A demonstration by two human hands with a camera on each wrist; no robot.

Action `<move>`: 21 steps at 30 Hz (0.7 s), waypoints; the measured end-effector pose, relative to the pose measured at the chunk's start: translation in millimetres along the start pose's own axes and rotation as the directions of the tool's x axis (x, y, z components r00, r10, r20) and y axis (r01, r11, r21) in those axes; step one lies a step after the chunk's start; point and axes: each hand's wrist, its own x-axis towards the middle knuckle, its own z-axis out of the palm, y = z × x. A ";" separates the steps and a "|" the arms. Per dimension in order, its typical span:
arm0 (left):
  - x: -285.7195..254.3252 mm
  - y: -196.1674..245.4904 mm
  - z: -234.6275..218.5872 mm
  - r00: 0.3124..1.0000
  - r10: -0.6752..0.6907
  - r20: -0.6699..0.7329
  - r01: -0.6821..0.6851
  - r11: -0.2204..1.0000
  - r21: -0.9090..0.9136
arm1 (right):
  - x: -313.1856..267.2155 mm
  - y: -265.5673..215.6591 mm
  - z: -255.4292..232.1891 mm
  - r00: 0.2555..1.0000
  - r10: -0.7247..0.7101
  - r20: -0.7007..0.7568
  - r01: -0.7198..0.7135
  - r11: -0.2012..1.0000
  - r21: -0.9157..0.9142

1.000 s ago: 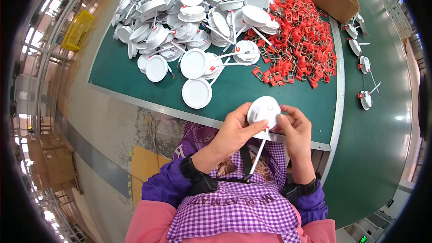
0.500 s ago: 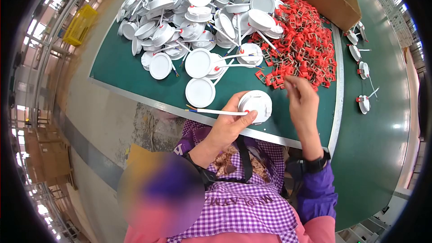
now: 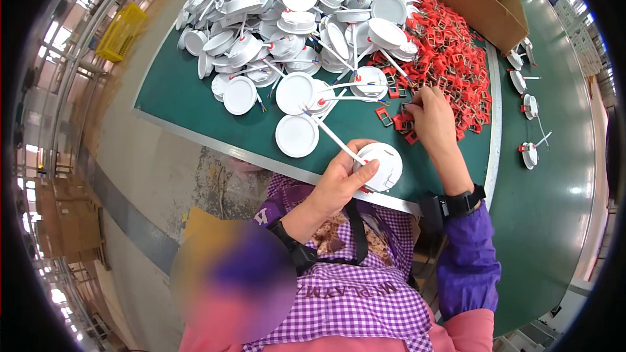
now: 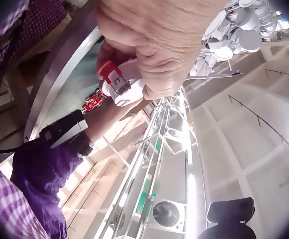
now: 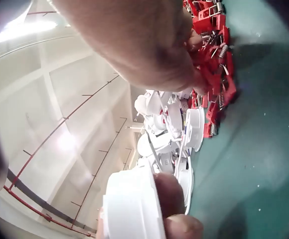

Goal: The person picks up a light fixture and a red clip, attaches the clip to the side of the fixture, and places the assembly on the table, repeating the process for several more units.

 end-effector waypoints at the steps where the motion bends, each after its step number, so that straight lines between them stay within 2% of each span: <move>1: -0.3 1.5 0.3 0.999 -0.040 0.012 0.040 0.999 0.004 | -3.2 1.9 -0.8 1.000 0.002 -0.012 -0.002 1.000 0.027; 2: 0.1 1.0 0.5 0.999 -0.040 0.012 0.040 0.999 0.002 | -6.2 3.3 -3.3 1.000 0.001 -0.012 -0.001 1.000 0.026; 4: 0.8 -0.7 1.2 1.000 -0.004 0.022 0.005 0.999 -0.036 | -13.8 2.5 -12.7 0.987 0.094 -0.128 -0.064 0.973 0.221; 5: 1.5 -1.4 3.2 1.000 -0.005 0.020 0.006 0.999 -0.038 | -18.9 -1.3 -19.8 0.978 0.168 -0.125 -0.125 0.946 0.299; 6: 2.8 -0.4 6.0 1.000 0.018 0.002 -0.017 0.999 -0.050 | -23.4 -4.0 -23.5 0.978 0.170 -0.119 -0.128 0.946 0.297; 8: 5.1 -0.7 9.8 0.999 0.039 -0.012 -0.039 0.997 -0.059 | -34.9 -5.6 -29.9 0.925 0.379 0.015 -0.307 0.724 0.617; 10: 7.5 -1.7 12.5 0.999 0.036 0.011 -0.035 0.999 -0.019 | -48.4 -9.0 -35.4 0.937 0.346 0.044 -0.295 0.721 0.627; 11: 7.6 0.8 14.5 0.999 0.033 0.014 -0.032 0.999 -0.018 | -55.5 -13.6 -34.7 0.952 0.305 -0.002 -0.220 0.690 0.690; 12: 6.6 5.3 17.0 0.999 -0.025 0.033 0.026 0.999 -0.036 | -62.5 -19.2 -33.8 0.963 0.266 -0.050 -0.141 0.651 0.745; 13: 5.7 7.4 18.2 0.995 -0.081 0.053 0.084 0.995 -0.053 | -68.8 -26.6 -35.9 0.963 0.249 -0.099 -0.093 0.659 0.746; 14: 6.3 5.8 18.6 0.995 -0.082 0.052 0.085 0.995 -0.052 | -74.2 -30.0 -37.0 0.963 0.250 -0.098 -0.094 0.658 0.747; 16: 8.1 0.8 19.9 1.000 -0.007 0.028 0.007 1.000 -0.015 | -84.7 -34.6 -37.9 0.974 0.098 -0.203 0.005 0.891 0.453; 21: 10.0 -1.4 20.4 0.996 0.090 -0.015 -0.088 0.992 0.089 | -106.5 -39.5 -33.7 0.990 0.098 -0.099 -0.042 0.889 0.457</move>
